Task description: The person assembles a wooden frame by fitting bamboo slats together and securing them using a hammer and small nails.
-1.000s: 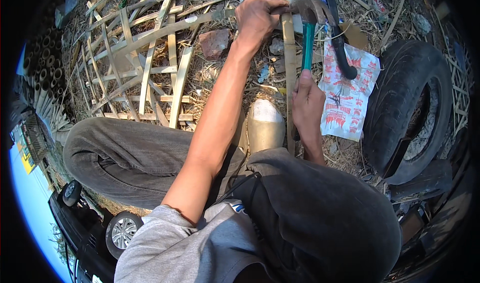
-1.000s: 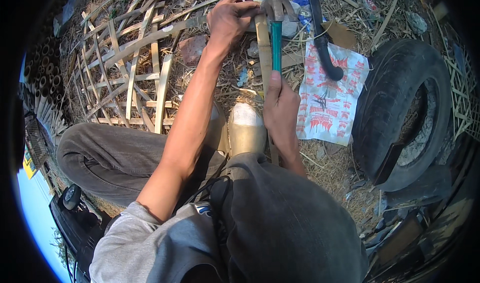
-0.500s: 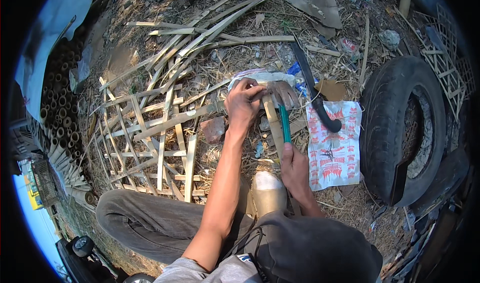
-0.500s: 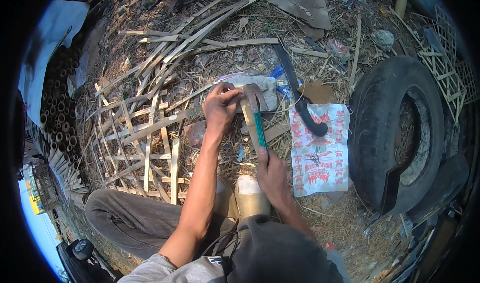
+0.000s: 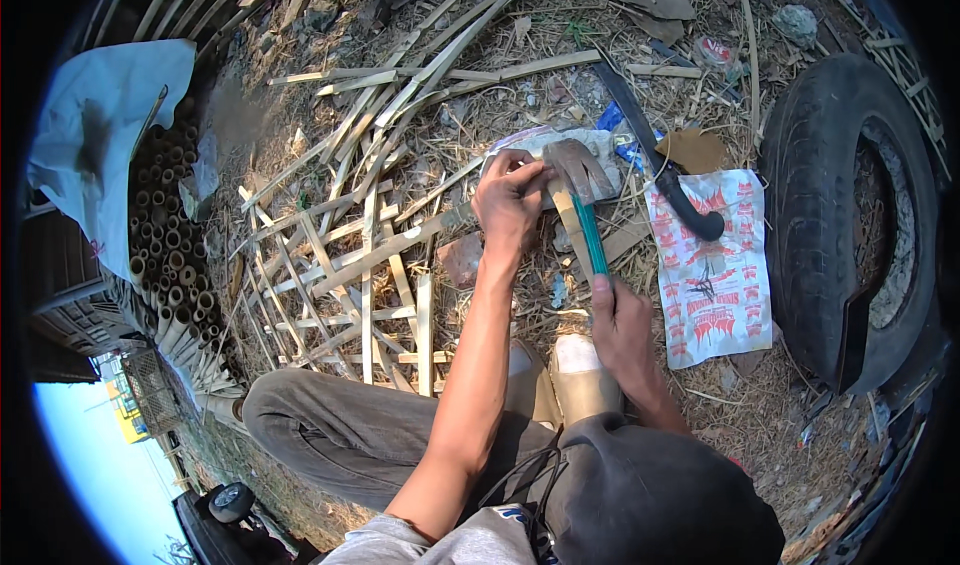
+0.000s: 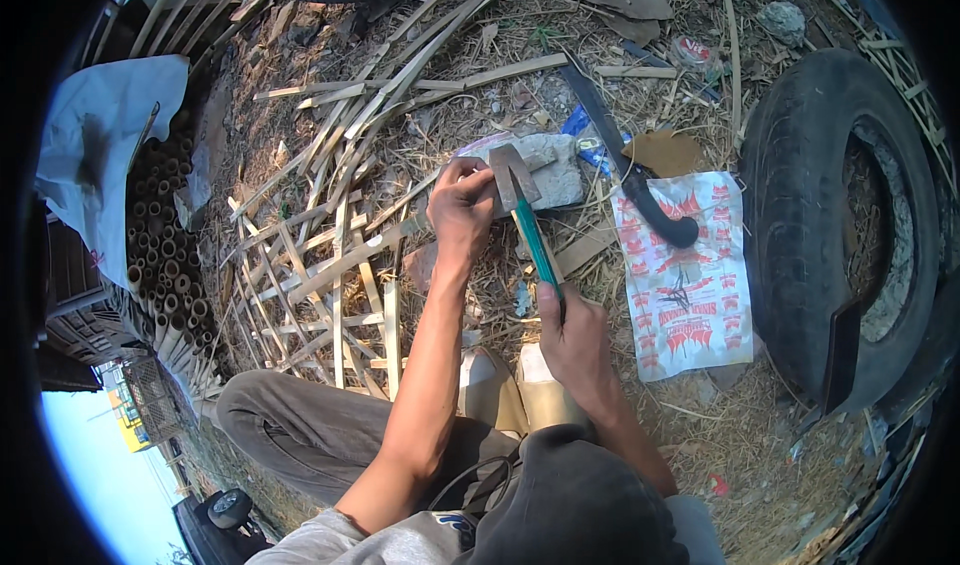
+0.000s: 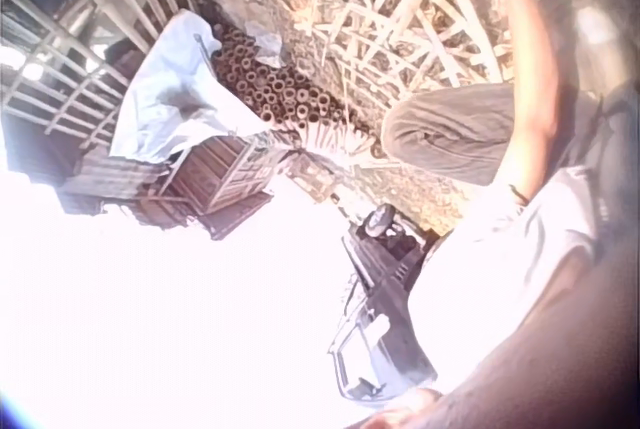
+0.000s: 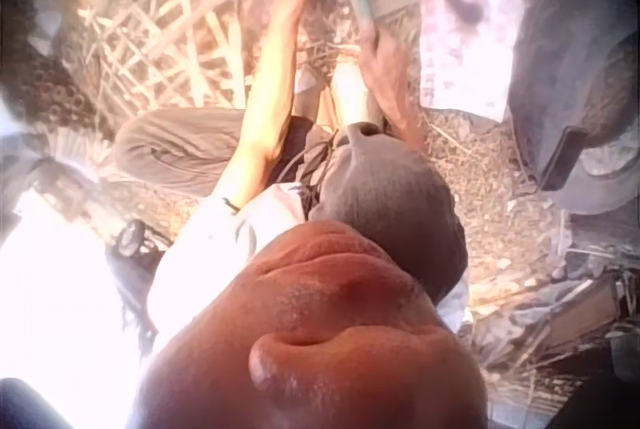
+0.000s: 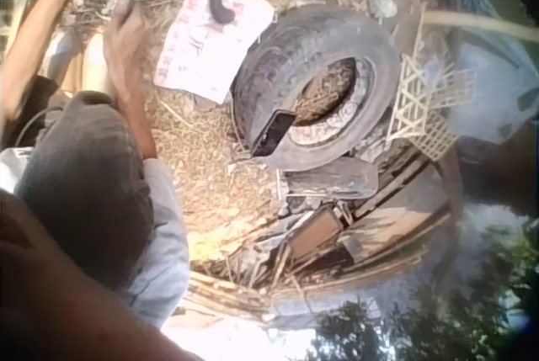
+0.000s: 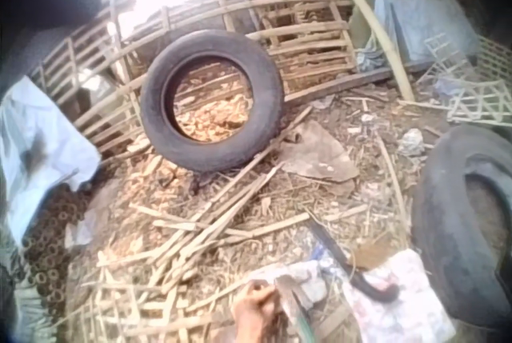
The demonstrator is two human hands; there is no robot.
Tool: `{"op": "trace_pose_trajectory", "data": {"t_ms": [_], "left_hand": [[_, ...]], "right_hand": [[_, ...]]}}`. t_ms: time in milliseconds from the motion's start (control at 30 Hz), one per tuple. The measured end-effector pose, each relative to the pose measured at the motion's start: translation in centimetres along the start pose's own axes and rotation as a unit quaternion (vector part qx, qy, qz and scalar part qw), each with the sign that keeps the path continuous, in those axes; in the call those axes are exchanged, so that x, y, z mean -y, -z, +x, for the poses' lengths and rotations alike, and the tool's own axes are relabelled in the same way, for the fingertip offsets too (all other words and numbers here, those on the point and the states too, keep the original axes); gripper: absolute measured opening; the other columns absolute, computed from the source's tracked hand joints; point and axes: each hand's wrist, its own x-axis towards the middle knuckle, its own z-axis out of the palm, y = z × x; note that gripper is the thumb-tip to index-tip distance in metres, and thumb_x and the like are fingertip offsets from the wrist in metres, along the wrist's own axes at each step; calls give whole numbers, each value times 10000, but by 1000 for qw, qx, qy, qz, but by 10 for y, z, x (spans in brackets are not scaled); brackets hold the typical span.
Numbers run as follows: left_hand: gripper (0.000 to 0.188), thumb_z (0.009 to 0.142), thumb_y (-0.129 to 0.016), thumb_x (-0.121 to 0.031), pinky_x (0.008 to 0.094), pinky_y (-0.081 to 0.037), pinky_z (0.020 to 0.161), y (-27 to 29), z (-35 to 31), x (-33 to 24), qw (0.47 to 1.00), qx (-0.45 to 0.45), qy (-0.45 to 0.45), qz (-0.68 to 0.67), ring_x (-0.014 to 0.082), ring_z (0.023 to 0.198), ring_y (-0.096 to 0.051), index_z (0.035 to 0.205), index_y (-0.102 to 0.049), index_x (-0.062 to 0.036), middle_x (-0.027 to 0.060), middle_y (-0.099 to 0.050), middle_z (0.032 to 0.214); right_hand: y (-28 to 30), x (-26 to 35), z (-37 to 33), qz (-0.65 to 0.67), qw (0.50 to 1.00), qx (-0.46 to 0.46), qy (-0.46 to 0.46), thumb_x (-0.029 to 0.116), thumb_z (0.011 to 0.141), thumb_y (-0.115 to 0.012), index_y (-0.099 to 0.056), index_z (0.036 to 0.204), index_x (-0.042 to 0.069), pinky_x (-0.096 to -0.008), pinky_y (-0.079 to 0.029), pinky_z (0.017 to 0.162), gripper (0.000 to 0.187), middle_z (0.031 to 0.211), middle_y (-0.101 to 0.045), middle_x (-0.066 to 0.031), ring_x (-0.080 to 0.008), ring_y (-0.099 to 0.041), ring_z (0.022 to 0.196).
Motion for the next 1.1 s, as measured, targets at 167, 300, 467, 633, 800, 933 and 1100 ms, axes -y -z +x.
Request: {"op": "trace_pose_trajectory", "data": {"t_ms": [167,300,467,633,800,933,1100], "left_hand": [[192,792,-815,-147,342,-517,725,-5,4,-4,1000,9,4,-13,210,826,-686,984,-809,-147,7,-689,980],[185,798,-810,-158,341,-519,715,-3,3,6,1000,-6,-24,5,209,818,-687,984,-809,-151,9,-693,981],[198,794,-798,-133,326,-517,725,-3,3,-4,1000,8,-8,-5,207,816,-679,991,-807,-130,34,-691,962],[224,779,-790,-63,308,-514,738,-3,4,-8,1000,14,3,-21,200,807,-669,999,-803,-105,51,-685,937],[215,780,-808,-72,300,-507,728,0,5,0,1000,16,-6,-14,188,809,-663,990,-810,-115,46,-674,915],[216,777,-807,-69,300,-506,728,1,5,-2,999,30,0,-18,186,816,-662,987,-814,-116,47,-671,910],[221,770,-818,-75,302,-505,730,-2,5,-3,999,37,-1,-35,177,821,-658,987,-816,-113,44,-673,906]], "right_hand": [[1,-4,-2,3,1000,-13,28,356,1073,-504,-573,833,-31,-485,-419,502,461,541,-521,-208,-431,-585,520],[0,-9,1,-23,1000,15,-6,346,1073,-507,-574,829,-33,-480,-419,502,456,546,-523,-213,-431,-585,524],[5,3,0,34,999,5,5,356,1082,-480,-583,827,-34,-474,-410,499,477,546,-517,-210,-408,-570,501],[6,-7,0,34,999,-1,5,363,1087,-464,-597,842,-42,-470,-407,497,491,537,-500,-202,-377,-549,473],[8,-8,2,-14,1000,12,-11,366,1089,-456,-602,845,-48,-466,-403,494,502,533,-485,-196,-364,-534,462],[6,-11,0,30,1000,6,-6,370,1091,-448,-601,832,-46,-468,-400,491,513,536,-492,-201,-372,-540,465],[3,-17,-1,35,999,-8,8,366,1094,-433,-599,819,-42,-472,-398,489,519,537,-492,-208,-383,-548,471]]}}
